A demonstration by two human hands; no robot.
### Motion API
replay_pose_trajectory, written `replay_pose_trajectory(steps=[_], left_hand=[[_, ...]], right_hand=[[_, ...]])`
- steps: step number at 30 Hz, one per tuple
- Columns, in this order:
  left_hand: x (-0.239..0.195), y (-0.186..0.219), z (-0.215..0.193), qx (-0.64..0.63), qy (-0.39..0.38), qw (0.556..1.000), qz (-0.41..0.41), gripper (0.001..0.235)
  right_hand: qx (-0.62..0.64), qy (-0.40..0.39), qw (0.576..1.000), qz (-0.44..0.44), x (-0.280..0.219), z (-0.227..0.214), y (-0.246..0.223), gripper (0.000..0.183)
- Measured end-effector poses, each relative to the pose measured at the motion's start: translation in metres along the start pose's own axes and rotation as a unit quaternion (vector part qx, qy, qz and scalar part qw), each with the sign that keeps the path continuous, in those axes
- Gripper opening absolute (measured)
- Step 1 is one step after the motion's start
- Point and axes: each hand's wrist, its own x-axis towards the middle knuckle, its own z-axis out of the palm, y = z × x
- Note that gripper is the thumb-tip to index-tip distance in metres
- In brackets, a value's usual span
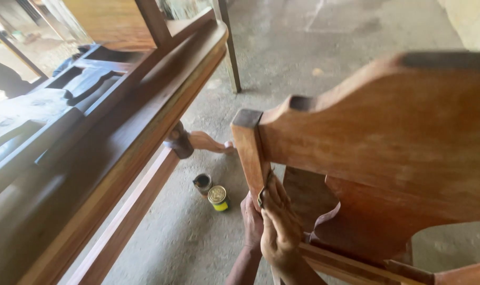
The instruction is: The person sands a wooden chair using a sanding block. They work on the chair's legs, seat, and backrest, repositioning the chair to access different areas. The person also briefly handles a small wooden stool.
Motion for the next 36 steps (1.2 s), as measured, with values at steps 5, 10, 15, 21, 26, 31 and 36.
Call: replay_pose_trajectory(steps=[5, 10, 15, 21, 26, 31, 36], left_hand=[[-0.008, 0.025, -0.004, -0.122, -0.011, 0.992, 0.034, 0.07], [-0.048, 0.009, -0.004, -0.305, -0.079, 0.949, -0.02, 0.08], [-0.071, -0.018, -0.003, -0.277, -0.088, 0.955, -0.063, 0.075], [-0.056, -0.004, -0.013, -0.215, -0.042, 0.975, 0.024, 0.073], [-0.061, -0.014, -0.018, -0.221, -0.023, 0.974, 0.03, 0.066], [-0.059, -0.005, -0.032, -0.212, -0.033, 0.977, 0.016, 0.06], [-0.059, -0.007, -0.027, -0.194, -0.03, 0.98, 0.026, 0.063]], right_hand=[[-0.046, 0.051, 0.995, -0.076, 0.001, 0.014, 0.014, 0.029], [0.03, 0.079, 0.993, -0.083, -0.083, 0.02, 0.041, 0.035], [-0.032, 0.078, 0.991, -0.104, -0.071, 0.025, 0.021, 0.036], [-0.045, 0.061, 0.992, -0.1, -0.091, 0.029, 0.003, 0.037], [-0.116, 0.018, 0.974, -0.195, -0.12, 0.006, 0.003, 0.037], [-0.299, 0.063, 0.893, -0.331, 0.053, -0.001, -0.025, 0.033], [-0.362, 0.077, 0.869, -0.33, 0.058, 0.017, 0.019, 0.033]])
